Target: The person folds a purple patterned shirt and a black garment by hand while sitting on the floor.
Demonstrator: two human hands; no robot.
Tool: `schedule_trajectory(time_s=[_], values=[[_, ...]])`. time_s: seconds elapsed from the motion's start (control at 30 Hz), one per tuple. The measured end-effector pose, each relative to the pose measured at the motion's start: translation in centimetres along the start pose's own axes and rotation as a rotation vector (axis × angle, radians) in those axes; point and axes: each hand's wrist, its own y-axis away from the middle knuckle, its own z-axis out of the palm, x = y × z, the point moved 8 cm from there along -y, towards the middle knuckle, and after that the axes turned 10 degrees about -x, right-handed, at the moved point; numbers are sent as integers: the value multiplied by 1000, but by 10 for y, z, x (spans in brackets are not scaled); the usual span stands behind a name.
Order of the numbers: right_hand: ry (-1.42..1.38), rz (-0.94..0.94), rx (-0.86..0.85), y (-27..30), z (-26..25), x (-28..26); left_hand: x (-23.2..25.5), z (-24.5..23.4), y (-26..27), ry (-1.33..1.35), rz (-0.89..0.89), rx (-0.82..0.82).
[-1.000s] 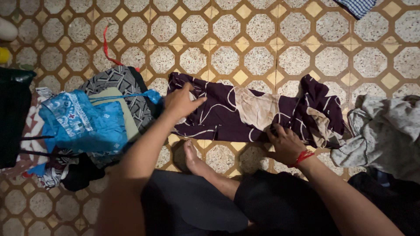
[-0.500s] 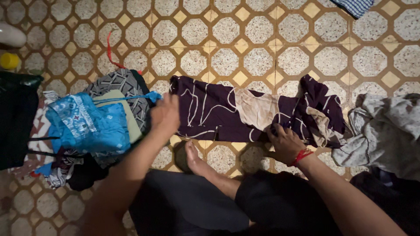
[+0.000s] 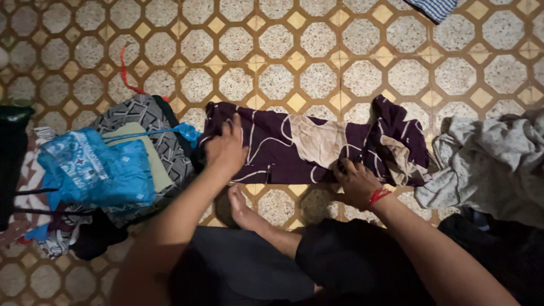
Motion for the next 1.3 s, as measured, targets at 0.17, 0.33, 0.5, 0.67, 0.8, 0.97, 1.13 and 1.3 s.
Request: schedule_trajectory(time_s=[0.17, 0.33, 0.5, 0.67, 0.8, 0.97, 1.13, 1.3], values=[[45, 51, -120, 4, 0, -4, 68, 0, 35, 91, 203, -175], [-83, -60, 23, 15, -30, -1, 126, 3, 71, 201, 386, -101], [-239, -11, 330, 39, -90, 40, 138, 17, 64, 299, 428, -18], [-143, 102, 606, 60, -100, 100, 129, 24, 48, 208, 427, 23], [-299, 300, 380, 46, -68, 135, 129, 20, 50, 221, 449, 56], [-256, 180, 562, 48, -94, 112, 133, 5, 61, 366, 484, 26], [-266, -208, 498, 50, -94, 46, 145, -4, 64, 558, 553, 34], [-161, -494, 377, 42, -73, -14, 186, -5, 58, 250, 701, 145]])
